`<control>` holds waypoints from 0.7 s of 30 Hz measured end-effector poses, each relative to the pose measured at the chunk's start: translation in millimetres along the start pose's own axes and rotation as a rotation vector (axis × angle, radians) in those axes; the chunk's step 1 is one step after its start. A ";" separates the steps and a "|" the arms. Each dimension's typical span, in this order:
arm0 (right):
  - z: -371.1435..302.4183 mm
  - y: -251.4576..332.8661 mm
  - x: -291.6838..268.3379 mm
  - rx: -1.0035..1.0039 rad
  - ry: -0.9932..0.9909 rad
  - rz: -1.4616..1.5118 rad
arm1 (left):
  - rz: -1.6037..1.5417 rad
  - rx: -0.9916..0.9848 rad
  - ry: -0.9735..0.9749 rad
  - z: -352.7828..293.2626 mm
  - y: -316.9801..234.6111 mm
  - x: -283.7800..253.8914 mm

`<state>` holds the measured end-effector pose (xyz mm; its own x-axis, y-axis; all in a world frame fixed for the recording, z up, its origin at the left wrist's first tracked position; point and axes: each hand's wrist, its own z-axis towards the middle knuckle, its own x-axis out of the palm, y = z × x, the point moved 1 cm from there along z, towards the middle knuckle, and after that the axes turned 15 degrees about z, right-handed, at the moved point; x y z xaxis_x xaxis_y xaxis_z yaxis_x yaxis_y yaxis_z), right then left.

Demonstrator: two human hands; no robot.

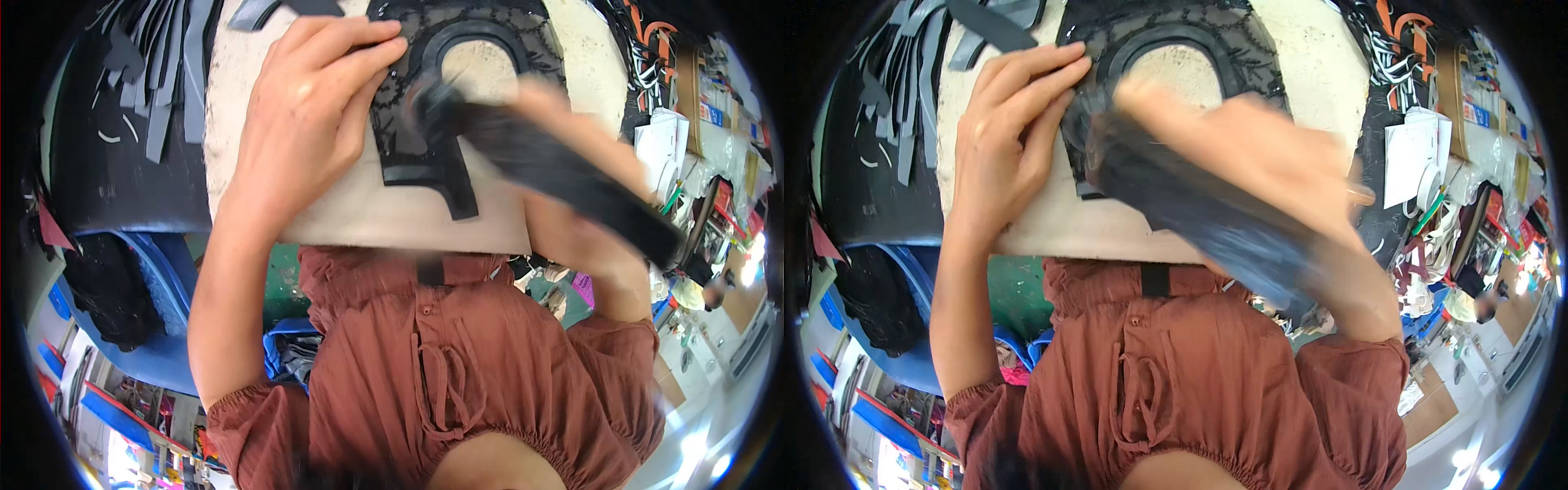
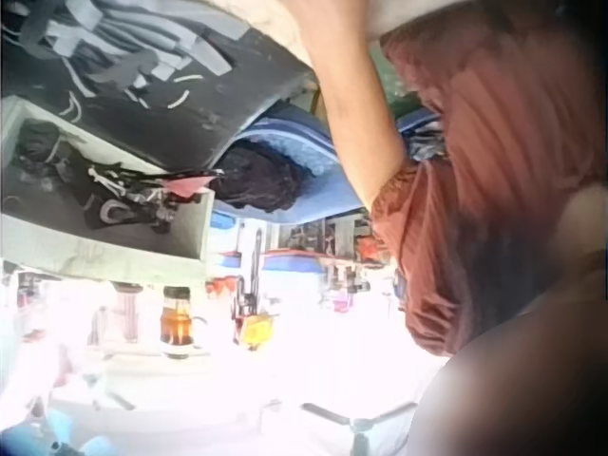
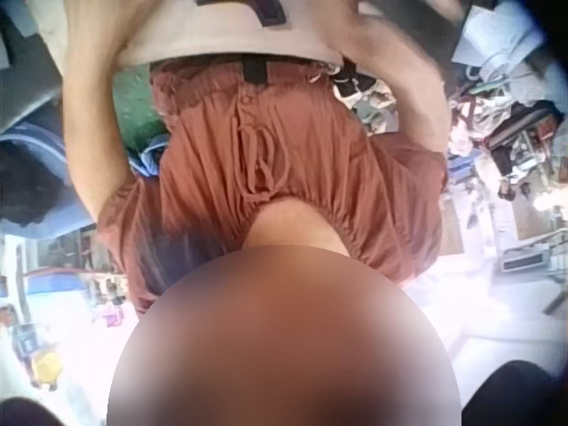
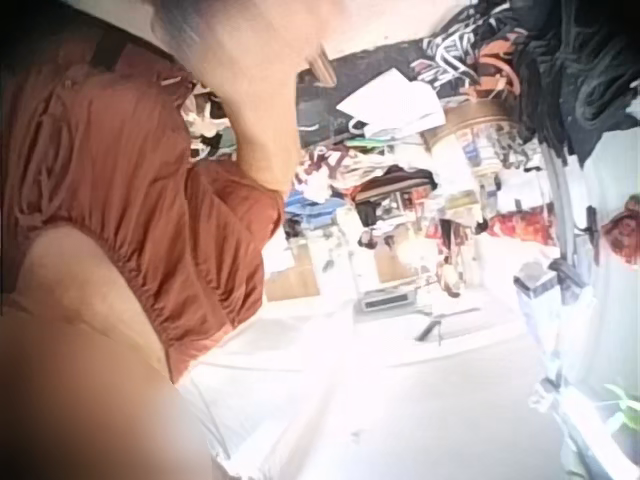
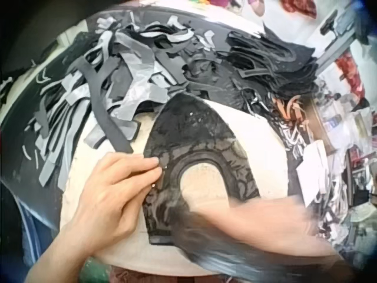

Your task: Applying lining and adhesive strips to shoe upper components and securing them with a hammer.

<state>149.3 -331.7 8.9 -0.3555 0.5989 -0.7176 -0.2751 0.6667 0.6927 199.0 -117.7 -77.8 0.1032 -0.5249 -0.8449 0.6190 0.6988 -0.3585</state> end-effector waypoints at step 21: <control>-54.1 19.2 -1.4 0.249 -0.569 0.379 | 0.212 0.073 0.021 -5.4 -3.4 1.7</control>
<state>96.3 -343.7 27.1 0.1522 0.9017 -0.4046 0.0100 0.4080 0.9129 192.9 -118.3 -80.1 0.2210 -0.3591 -0.9067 0.6398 0.7551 -0.1431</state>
